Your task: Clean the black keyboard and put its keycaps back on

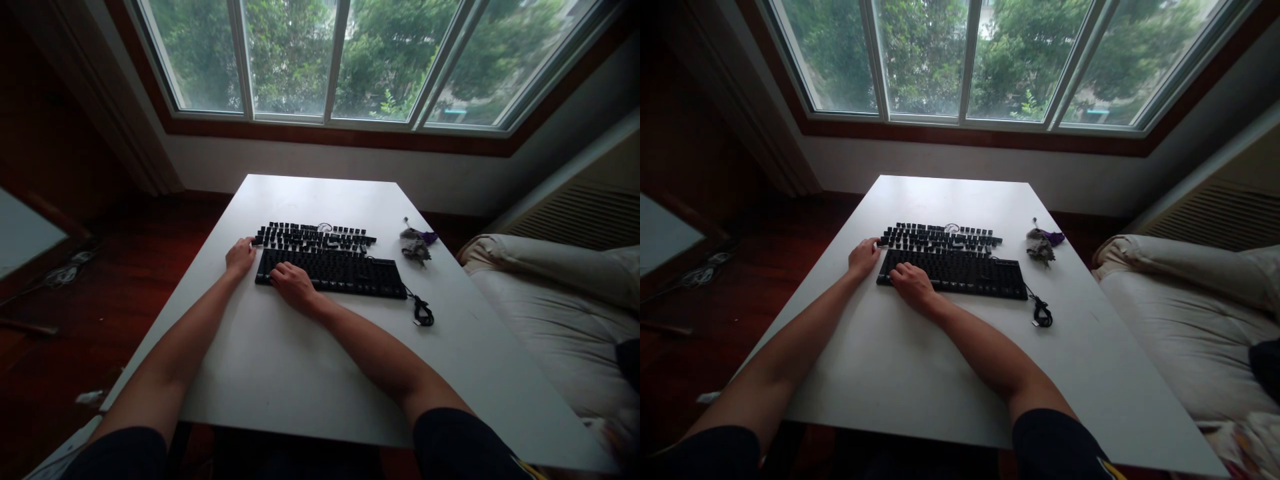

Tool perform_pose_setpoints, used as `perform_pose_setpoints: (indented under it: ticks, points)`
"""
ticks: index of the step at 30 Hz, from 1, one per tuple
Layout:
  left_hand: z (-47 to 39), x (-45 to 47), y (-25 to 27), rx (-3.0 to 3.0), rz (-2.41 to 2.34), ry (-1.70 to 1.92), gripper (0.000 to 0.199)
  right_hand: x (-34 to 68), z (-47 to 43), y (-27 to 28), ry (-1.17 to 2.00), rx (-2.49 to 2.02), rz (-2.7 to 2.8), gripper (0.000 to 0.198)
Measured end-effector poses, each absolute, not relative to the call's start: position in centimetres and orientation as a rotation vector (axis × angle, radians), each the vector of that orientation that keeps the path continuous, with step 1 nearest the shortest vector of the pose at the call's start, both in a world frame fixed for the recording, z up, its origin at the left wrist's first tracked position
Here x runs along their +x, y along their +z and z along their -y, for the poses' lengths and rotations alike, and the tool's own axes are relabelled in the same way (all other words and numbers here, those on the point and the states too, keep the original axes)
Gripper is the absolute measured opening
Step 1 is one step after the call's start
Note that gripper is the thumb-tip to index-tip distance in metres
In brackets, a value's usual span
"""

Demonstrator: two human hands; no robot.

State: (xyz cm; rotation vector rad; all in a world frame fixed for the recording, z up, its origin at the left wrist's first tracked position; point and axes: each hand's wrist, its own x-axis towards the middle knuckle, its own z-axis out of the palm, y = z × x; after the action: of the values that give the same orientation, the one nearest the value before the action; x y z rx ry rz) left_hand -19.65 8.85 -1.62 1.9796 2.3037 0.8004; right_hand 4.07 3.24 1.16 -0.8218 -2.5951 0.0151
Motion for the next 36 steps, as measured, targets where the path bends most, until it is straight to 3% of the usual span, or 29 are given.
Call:
perform_pose_setpoints:
  ticks: [5, 11, 18, 25, 36]
  points:
    - [-9.7, -19.7, -1.5, 1.938, -2.299, 0.912, 0.022, 4.3, -3.3, 1.2, 0.038, -0.790, 2.608, 0.012]
    - [-8.7, -20.4, -1.5, 1.832, -2.142, 1.040, 0.027, 4.5, -3.4, 1.2, 0.057, -0.799, 2.577, 0.018]
    - [-6.1, -21.2, -1.3, 1.746, -1.643, 1.079, 0.039, 4.0, -3.5, 1.1, 0.140, -0.805, 2.505, 0.022]
    - [-4.5, -21.7, 0.0, 1.767, -1.373, 0.922, 0.040, 3.6, -3.5, 1.1, 0.197, -0.829, 2.391, 0.023]
    - [-3.9, -21.9, 0.6, 1.852, -1.394, 0.799, 0.038, 3.4, -3.5, 0.6, 0.267, -0.831, 2.401, 0.030]
